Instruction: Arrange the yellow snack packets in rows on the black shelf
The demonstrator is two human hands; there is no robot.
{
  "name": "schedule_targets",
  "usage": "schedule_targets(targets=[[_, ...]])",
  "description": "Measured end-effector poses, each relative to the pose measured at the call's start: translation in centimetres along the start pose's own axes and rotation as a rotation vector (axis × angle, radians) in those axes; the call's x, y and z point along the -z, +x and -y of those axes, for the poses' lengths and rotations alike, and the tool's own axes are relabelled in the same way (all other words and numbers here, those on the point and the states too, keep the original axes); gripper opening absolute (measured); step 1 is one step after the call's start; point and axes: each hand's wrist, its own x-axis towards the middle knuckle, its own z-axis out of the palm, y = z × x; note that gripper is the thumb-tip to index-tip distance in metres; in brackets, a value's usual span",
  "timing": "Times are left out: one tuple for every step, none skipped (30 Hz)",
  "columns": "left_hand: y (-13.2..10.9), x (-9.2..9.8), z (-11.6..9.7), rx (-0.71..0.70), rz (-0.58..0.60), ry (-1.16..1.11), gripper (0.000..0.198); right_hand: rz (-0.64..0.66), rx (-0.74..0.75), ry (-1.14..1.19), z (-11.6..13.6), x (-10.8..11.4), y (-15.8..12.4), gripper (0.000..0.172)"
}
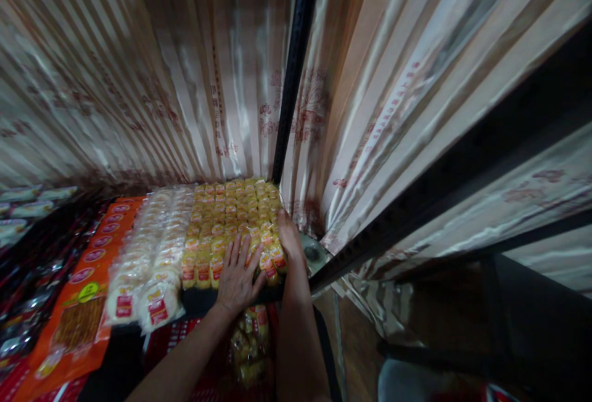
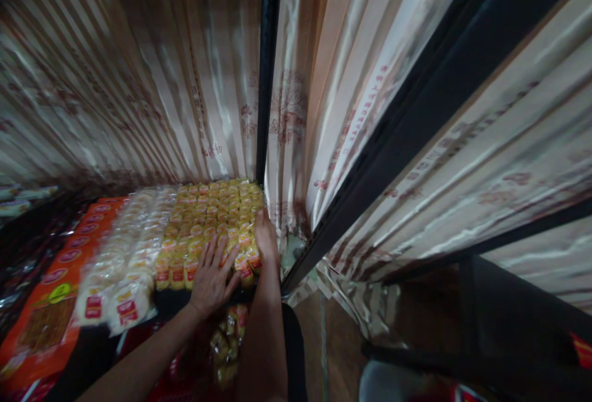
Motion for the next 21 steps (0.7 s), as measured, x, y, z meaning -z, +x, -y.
schedule_targets(targets=[[0.0,0.0,0.0,0.001,-0.002,0.0,0.057,0.014,0.007,-0.073,0.3,0.1,0.0,0.052],[0.0,-0.1,0.0,0.0,-0.004,0.001,0.058,0.023,0.017,-0.137,0.5,0.2,0.0,0.05],[0.0,-0.1,0.0,-0.001,-0.007,0.004,0.057,0.025,0.036,-0.185,0.7,0.2,0.0,0.047],[0.0,-0.1,0.0,-0.004,-0.009,0.008,0.057,0.022,0.061,-0.205,0.8,0.3,0.1,0.045],[0.0,-0.1,0.0,-0.006,-0.01,0.012,0.057,0.011,0.089,-0.211,0.9,0.3,0.1,0.044],[0.1,-0.1,0.0,-0.006,-0.01,0.015,0.057,-0.006,0.114,-0.214,1.0,0.3,0.1,0.044],[0.1,-0.1,0.0,-0.007,-0.007,0.018,0.057,-0.024,0.134,-0.218,1.0,0.3,0.1,0.045],[0.1,0.0,0.0,-0.008,-0.004,0.02,0.056,-0.038,0.146,-0.223,1.0,0.4,0.2,0.047],[0.1,0.0,0.0,-0.006,-0.002,0.021,0.056,-0.046,0.144,-0.223,1.0,0.4,0.2,0.049],[0.1,0.0,0.0,-0.005,-0.002,0.023,0.056,-0.049,0.122,-0.212,1.0,0.4,0.4,0.05],[0.2,0.1,0.0,-0.007,-0.003,0.027,0.056,-0.049,0.079,-0.194,1.0,0.4,0.6,0.052],[0.2,0.1,0.0,-0.011,-0.007,0.032,0.056,-0.052,0.022,-0.172,1.0,0.5,0.9,0.056],[0.2,0.2,0.0,-0.015,-0.013,0.037,0.055,-0.066,-0.039,-0.148,1.1,0.5,1.2,0.059],[0.3,0.2,0.0,-0.019,-0.019,0.043,0.055,-0.089,-0.096,-0.127,1.1,0.5,1.6,0.063],[0.3,0.2,0.0,-0.024,-0.023,0.048,0.054,-0.115,-0.139,-0.108,1.2,0.5,2.0,0.065],[0.3,0.3,0.0,-0.027,-0.027,0.052,0.054,-0.138,-0.16,-0.093,1.2,0.6,2.5,0.067],[0.4,0.3,0.0,-0.029,-0.029,0.055,0.054,-0.154,-0.165,-0.073,1.2,0.6,2.9,0.067],[0.4,0.3,0.0,-0.032,-0.031,0.059,0.054,-0.16,-0.161,-0.045,1.1,0.7,3.3,0.067],[0.4,0.3,0.0,-0.036,-0.033,0.063,0.054,-0.16,-0.154,-0.006,1.1,0.8,3.7,0.067],[0.4,0.2,0.0,-0.039,-0.035,0.066,0.054,-0.157,-0.149,0.035,1.0,0.8,4.0,0.069],[0.4,0.2,0.0,-0.04,-0.037,0.068,0.054,-0.154,-0.144,0.076,0.9,0.9,4.2,0.07]])
